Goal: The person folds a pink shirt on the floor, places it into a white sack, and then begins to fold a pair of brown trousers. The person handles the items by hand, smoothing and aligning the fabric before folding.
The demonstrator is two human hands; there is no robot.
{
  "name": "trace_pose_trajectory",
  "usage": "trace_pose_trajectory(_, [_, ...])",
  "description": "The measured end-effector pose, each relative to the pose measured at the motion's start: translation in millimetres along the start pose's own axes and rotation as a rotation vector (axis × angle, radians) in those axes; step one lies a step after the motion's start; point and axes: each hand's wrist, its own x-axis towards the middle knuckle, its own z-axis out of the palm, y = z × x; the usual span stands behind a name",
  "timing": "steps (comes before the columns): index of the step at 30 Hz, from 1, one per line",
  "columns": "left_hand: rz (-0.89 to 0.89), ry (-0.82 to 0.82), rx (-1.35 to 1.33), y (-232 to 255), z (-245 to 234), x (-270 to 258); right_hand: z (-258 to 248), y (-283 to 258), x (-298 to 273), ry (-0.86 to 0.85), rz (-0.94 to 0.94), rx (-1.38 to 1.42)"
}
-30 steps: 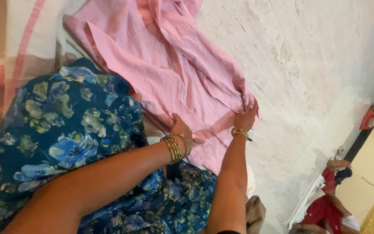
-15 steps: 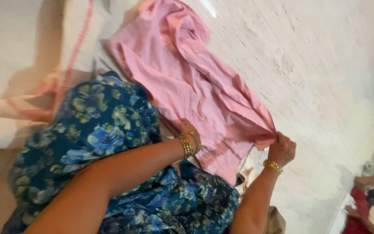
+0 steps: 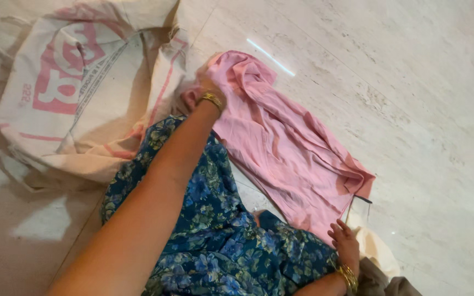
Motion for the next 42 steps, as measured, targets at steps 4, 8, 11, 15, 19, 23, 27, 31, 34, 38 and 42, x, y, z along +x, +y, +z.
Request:
trace_pose_trajectory(4, [-0.142,-0.223,0.021,-36.2,0.7,-26.8,5.8,-2.5,8.5,-0.015,0.076,-0.197])
trace_pose_trajectory(8, [-0.199,-0.371,-0.006,-34.9,4.2,-45.6,11.5,3.9,18.9,-0.121,0.033,-0.283])
trace_pose_trajectory(11, [-0.279,-0.22,-0.258,-35.8,3.9,-44.3,13.1,16.5,25.5,-0.082,-0.007,-0.202])
trace_pose_trajectory(15, [-0.413,0.068,-0.489,-36.0,-5.5,-45.3,7.0,31.7,25.1,-0.01,-0.012,-0.14])
trace_pose_trajectory(19, [-0.591,0.478,-0.664,-40.4,-19.7,-60.5,9.5,39.9,29.5,-0.027,-0.019,-0.162])
trace_pose_trajectory(23, [-0.582,0.851,-0.688,-40.4,-19.1,-74.0,12.1,45.2,37.2,-0.077,-0.008,-0.164])
trace_pose_trajectory(27, [-0.402,0.414,-0.616,-40.6,-11.7,-73.0,14.8,53.3,40.4,-0.059,-0.044,-0.181])
trace_pose_trajectory(31, [-0.049,-0.106,-0.378,-25.3,6.9,-65.6,17.8,58.3,40.6,-0.029,-0.051,-0.211])
trace_pose_trajectory(34, [0.122,-0.138,-0.357,-12.6,18.7,-56.5,24.8,60.3,41.3,-0.072,-0.134,-0.399])
trace_pose_trajectory(38, [0.117,-0.126,-0.315,-7.4,29.0,-51.1,37.9,51.4,42.4,-0.092,-0.146,-0.535])
trace_pose_trajectory(42, [0.146,-0.089,-0.276,-10.8,30.4,-52.0,50.3,35.7,37.6,-0.127,-0.161,-0.527])
